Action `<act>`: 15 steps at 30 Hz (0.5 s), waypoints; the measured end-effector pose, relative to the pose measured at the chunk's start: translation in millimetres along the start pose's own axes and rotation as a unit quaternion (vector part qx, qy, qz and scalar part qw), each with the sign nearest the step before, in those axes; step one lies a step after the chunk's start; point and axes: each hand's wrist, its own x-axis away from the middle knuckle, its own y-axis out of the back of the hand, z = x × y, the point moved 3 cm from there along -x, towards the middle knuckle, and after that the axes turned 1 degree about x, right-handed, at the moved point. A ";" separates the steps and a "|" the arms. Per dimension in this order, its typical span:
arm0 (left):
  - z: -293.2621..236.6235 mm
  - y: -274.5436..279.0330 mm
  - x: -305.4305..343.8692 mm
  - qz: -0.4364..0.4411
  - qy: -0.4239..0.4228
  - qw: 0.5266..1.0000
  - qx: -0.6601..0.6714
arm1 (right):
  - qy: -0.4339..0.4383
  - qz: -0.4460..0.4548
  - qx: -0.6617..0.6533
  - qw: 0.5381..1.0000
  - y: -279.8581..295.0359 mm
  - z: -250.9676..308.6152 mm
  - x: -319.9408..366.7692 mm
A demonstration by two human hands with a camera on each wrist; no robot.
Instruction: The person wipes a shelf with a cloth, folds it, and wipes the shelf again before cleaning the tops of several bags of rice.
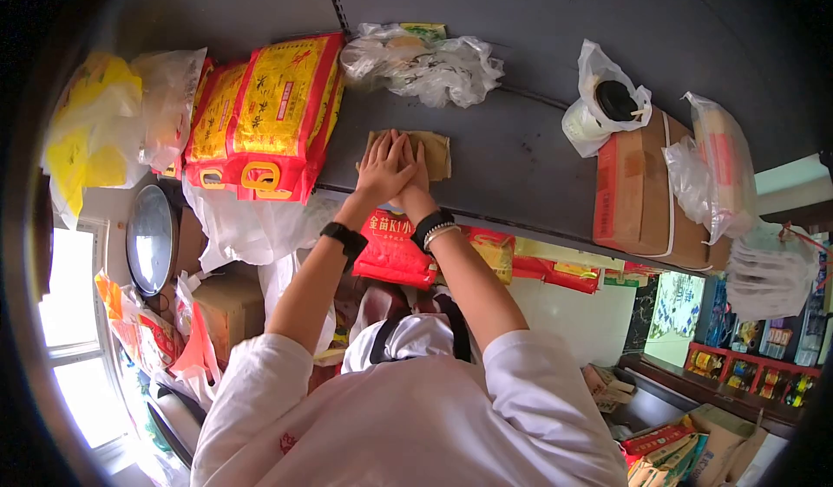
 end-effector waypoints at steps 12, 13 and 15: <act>-1.2 -6.5 -11.0 -0.011 0.014 1.000 -0.005 | 0.008 -0.031 -0.062 0.998 -15.7 -1.4 -12.4; 0.6 -6.8 -15.4 -0.010 0.015 1.000 -0.007 | 0.011 -0.033 -0.059 0.998 -14.9 -3.2 -14.8; 2.7 -7.4 -22.1 -0.016 0.006 1.000 -0.004 | 0.015 -0.036 -0.054 0.998 -13.6 -7.6 -20.4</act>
